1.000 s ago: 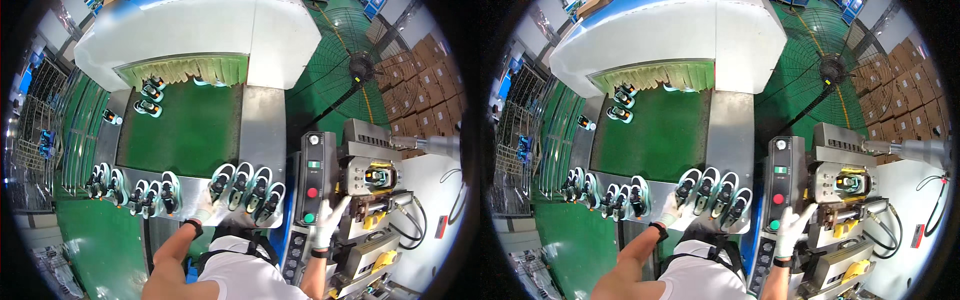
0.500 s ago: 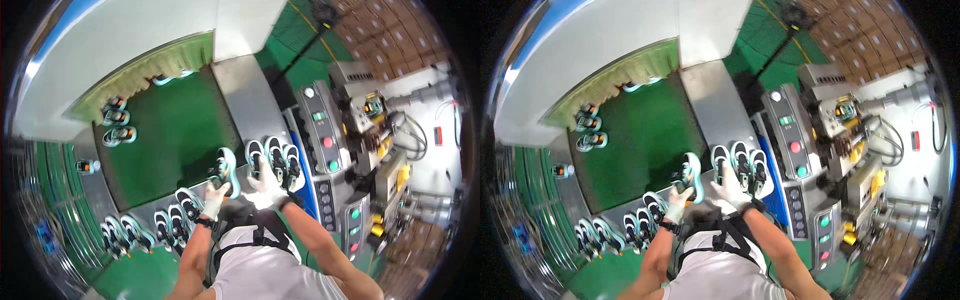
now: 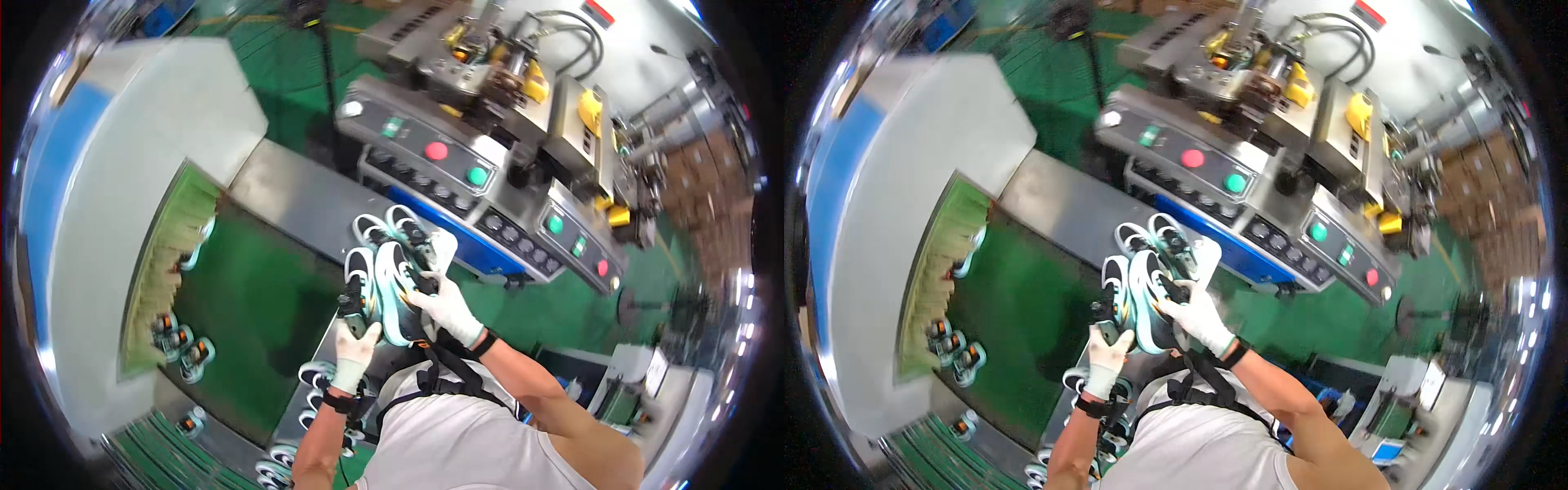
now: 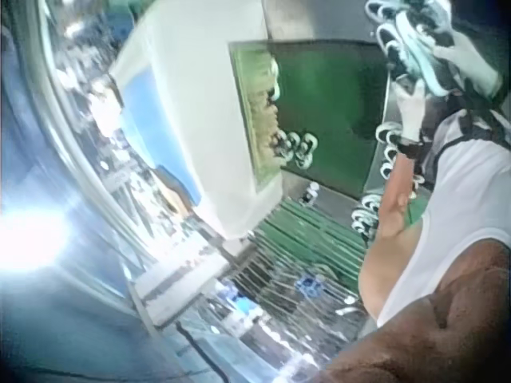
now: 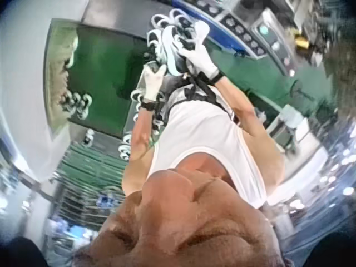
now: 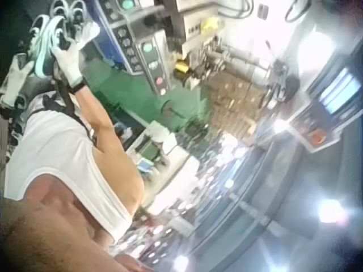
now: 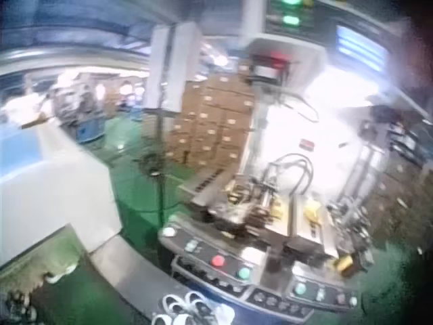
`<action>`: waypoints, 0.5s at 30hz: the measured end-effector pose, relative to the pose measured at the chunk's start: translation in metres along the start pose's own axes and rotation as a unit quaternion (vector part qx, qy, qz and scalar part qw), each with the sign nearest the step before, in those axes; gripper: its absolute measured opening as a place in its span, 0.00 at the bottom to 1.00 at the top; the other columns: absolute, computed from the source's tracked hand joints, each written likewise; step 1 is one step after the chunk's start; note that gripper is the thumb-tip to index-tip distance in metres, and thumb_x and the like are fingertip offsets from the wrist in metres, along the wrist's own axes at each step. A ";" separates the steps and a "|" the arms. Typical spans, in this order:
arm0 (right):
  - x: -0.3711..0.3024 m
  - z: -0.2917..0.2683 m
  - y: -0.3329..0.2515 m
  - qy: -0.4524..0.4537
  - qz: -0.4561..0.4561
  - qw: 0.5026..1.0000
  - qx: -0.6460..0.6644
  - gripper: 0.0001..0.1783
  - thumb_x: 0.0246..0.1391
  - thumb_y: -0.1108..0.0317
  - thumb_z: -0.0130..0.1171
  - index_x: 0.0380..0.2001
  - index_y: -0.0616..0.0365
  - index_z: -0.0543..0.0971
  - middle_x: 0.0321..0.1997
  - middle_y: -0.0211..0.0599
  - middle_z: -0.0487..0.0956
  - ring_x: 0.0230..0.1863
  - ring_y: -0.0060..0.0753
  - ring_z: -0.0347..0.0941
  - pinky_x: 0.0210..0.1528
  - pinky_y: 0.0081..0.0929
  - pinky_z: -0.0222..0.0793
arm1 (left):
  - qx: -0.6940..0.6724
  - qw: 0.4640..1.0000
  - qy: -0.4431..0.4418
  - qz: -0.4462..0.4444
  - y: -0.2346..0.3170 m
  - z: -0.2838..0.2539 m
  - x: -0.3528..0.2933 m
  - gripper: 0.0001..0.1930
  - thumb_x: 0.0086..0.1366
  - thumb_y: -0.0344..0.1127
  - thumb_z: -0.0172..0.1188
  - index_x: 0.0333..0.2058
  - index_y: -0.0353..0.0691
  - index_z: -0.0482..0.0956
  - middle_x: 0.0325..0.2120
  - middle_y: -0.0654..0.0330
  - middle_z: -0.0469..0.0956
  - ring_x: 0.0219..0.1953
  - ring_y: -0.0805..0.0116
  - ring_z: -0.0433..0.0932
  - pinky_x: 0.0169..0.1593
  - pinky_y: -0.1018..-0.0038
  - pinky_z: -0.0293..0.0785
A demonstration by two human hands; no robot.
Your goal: The person picks up shoes from a table, places them into a pressing machine, and then transfers them onto a conveyor belt. This process is repeated for several pairs of shoes before the person removes their gloves.
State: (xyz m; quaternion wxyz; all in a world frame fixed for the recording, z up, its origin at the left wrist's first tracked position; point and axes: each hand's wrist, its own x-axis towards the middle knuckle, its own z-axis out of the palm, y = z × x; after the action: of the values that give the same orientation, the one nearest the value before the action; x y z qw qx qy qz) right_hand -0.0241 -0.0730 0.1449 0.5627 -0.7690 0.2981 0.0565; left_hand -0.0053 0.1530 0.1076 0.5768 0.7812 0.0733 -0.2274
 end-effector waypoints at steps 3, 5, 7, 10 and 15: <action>-0.051 -0.080 0.023 0.119 0.000 0.984 0.134 0.31 0.50 0.62 0.71 0.53 0.68 0.74 0.45 0.39 0.80 0.45 0.24 0.75 0.50 0.24 0.72 | 0.036 0.980 -0.137 0.137 0.033 0.062 0.003 0.26 0.56 0.34 0.70 0.51 0.33 0.72 0.41 0.54 0.80 0.42 0.64 0.78 0.48 0.66 0.76; -0.089 -0.124 0.054 0.218 0.025 0.961 0.168 0.32 0.50 0.60 0.71 0.53 0.69 0.74 0.46 0.41 0.80 0.46 0.26 0.75 0.52 0.26 0.71 | 0.067 0.943 -0.257 0.203 0.061 0.107 0.001 0.26 0.56 0.35 0.70 0.50 0.31 0.71 0.40 0.53 0.79 0.42 0.60 0.78 0.49 0.65 0.75; -0.130 -0.161 0.079 0.317 0.023 0.925 0.209 0.33 0.49 0.57 0.72 0.53 0.68 0.75 0.48 0.43 0.80 0.48 0.27 0.74 0.54 0.27 0.70 | 0.067 0.909 -0.350 0.214 0.093 0.161 -0.019 0.27 0.56 0.35 0.71 0.50 0.30 0.71 0.38 0.52 0.79 0.40 0.59 0.77 0.47 0.62 0.75; -0.224 -0.195 0.093 0.438 0.043 0.846 0.301 0.35 0.49 0.59 0.72 0.56 0.70 0.73 0.51 0.45 0.80 0.52 0.30 0.74 0.56 0.28 0.69 | 0.142 0.842 -0.469 0.223 0.135 0.215 -0.073 0.25 0.56 0.34 0.70 0.49 0.31 0.71 0.39 0.55 0.78 0.40 0.65 0.76 0.47 0.67 0.74; -0.378 -0.219 0.116 0.697 0.092 0.635 0.319 0.35 0.48 0.60 0.71 0.55 0.72 0.74 0.50 0.48 0.79 0.51 0.32 0.76 0.55 0.28 0.70 | 0.168 0.695 -0.668 0.206 0.157 0.321 -0.178 0.22 0.56 0.34 0.70 0.45 0.31 0.74 0.36 0.57 0.78 0.33 0.72 0.76 0.37 0.74 0.75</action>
State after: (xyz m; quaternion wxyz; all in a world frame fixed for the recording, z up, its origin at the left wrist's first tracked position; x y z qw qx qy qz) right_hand -0.4473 -0.1432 0.2869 0.3896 -0.3209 0.6703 -0.5440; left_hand -0.1907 -0.1716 0.2480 0.3658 0.5030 -0.5334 -0.5733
